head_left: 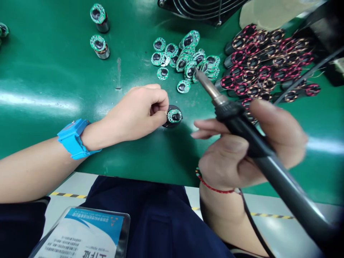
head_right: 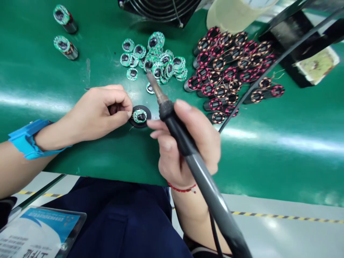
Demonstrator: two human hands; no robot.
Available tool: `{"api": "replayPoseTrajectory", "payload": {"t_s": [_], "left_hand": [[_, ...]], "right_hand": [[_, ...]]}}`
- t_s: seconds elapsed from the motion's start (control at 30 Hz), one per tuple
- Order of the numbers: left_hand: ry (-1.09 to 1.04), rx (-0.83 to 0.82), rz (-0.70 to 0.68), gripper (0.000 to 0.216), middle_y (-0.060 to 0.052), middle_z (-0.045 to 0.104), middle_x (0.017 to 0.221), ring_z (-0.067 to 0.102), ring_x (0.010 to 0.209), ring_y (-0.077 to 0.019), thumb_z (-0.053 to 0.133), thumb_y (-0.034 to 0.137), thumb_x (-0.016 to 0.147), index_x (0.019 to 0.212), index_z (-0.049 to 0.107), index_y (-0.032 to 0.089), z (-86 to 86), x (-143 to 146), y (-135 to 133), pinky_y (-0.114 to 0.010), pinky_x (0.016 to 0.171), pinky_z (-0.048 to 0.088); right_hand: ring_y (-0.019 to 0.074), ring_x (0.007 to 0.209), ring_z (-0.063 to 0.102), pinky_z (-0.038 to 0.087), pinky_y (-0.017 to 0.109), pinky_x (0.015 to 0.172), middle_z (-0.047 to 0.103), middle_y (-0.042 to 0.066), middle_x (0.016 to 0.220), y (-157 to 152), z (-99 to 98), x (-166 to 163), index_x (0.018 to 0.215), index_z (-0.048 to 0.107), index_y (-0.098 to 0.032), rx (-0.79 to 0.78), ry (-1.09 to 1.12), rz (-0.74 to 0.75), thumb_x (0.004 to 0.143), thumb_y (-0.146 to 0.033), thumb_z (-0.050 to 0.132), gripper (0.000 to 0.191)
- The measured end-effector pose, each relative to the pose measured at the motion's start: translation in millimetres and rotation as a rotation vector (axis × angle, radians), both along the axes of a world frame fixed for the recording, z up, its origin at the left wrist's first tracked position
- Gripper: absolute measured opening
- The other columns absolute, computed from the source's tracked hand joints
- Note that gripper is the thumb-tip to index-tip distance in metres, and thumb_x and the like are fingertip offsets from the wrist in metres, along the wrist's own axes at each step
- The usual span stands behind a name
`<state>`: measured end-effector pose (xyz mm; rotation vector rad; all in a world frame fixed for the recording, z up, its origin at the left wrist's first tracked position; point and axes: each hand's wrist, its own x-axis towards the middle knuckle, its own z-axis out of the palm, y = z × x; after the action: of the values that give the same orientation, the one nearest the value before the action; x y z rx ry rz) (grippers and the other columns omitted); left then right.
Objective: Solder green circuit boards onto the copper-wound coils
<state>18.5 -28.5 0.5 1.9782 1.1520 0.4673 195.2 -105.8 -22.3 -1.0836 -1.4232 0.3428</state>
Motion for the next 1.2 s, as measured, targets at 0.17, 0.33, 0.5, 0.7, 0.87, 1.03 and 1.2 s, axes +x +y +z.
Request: {"api": "replayPoseTrajectory", "payload": {"t_s": [0.17, 0.33, 0.5, 0.7, 0.87, 1.03, 1.2], "left_hand": [[0.01, -0.006, -0.008, 0.015, 0.002, 0.053, 0.069, 0.047, 0.061, -0.0083, 0.055, 0.005, 0.075, 0.066, 0.059, 0.016, 0.0, 1.2, 0.5, -0.026, 0.061, 0.037], [0.02, 0.015, -0.024, 0.015, 0.002, 0.053, 0.07, 0.048, 0.064, -0.0095, 0.053, 0.005, 0.077, 0.067, 0.056, 0.016, -0.5, 1.0, 0.7, -0.027, 0.062, 0.037], [0.068, 0.009, -0.067, 0.003, 0.001, 0.057, 0.08, 0.052, 0.07, -0.012, 0.059, 0.016, 0.082, 0.081, 0.059, 0.018, 1.4, -8.5, -1.1, -0.028, 0.066, 0.041], [0.223, 0.044, -0.238, 0.005, -0.003, 0.06, 0.092, 0.057, 0.089, -0.0189, 0.062, 0.019, 0.084, 0.089, 0.062, 0.018, 2.7, -14.5, -3.2, -0.034, 0.078, 0.043], [0.073, 0.018, -0.212, 0.01, 0.001, 0.057, 0.08, 0.052, 0.072, -0.0116, 0.057, 0.009, 0.085, 0.081, 0.06, 0.017, 2.9, -11.4, -3.5, -0.028, 0.068, 0.039], [-0.06, -0.037, -0.079, 0.013, 0.003, 0.057, 0.076, 0.049, 0.066, -0.0085, 0.057, 0.005, 0.084, 0.077, 0.06, 0.017, 2.5, -7.2, -5.7, -0.024, 0.063, 0.039], [-0.096, -0.082, -0.026, 0.011, 0.003, 0.059, 0.078, 0.048, 0.065, -0.0074, 0.059, 0.007, 0.084, 0.078, 0.06, 0.016, 2.3, -4.4, -7.0, -0.023, 0.06, 0.039]], "right_hand": [[0.0195, 0.108, 0.072, 0.059, 0.041, 0.1, 0.071, -0.001, 0.121, 7.3, -0.8, -0.6, 0.137, 0.054, -0.033, -0.239, -0.287, 0.127, 0.092, -0.016, 0.06, 0.048], [0.0234, 0.12, 0.064, 0.057, 0.045, 0.097, 0.068, 0.003, 0.129, 12.3, -3.1, 5.6, 0.143, 0.043, -0.031, -0.332, -0.491, 0.285, 0.089, -0.011, 0.055, 0.058], [0.0214, 0.111, 0.066, 0.056, 0.04, 0.093, 0.069, 0.002, 0.126, 12.8, -1.8, 3.4, 0.14, 0.046, -0.034, -0.377, -0.502, 0.24, 0.091, -0.016, 0.059, 0.053], [0.0219, 0.096, 0.066, 0.056, 0.041, 0.085, 0.071, 0.004, 0.112, 14.6, -9.4, 0.8, 0.141, 0.044, -0.032, -0.298, -0.481, 0.203, 0.089, -0.026, 0.064, 0.055], [0.0216, 0.106, 0.068, 0.056, 0.042, 0.092, 0.071, 0.002, 0.119, 12.8, -10.3, 2.9, 0.142, 0.041, -0.037, -0.298, -0.404, 0.215, 0.091, -0.029, 0.062, 0.056], [0.021, 0.106, 0.069, 0.056, 0.042, 0.093, 0.073, -0.001, 0.119, 12.7, -6.2, 4.4, 0.142, 0.041, -0.04, -0.303, -0.439, 0.224, 0.093, -0.025, 0.059, 0.055], [0.0237, 0.117, 0.066, 0.056, 0.044, 0.095, 0.069, 0.002, 0.129, 10.7, -3.9, 5.9, 0.144, 0.039, -0.037, -0.25, -0.464, 0.206, 0.09, -0.025, 0.062, 0.06]]}}
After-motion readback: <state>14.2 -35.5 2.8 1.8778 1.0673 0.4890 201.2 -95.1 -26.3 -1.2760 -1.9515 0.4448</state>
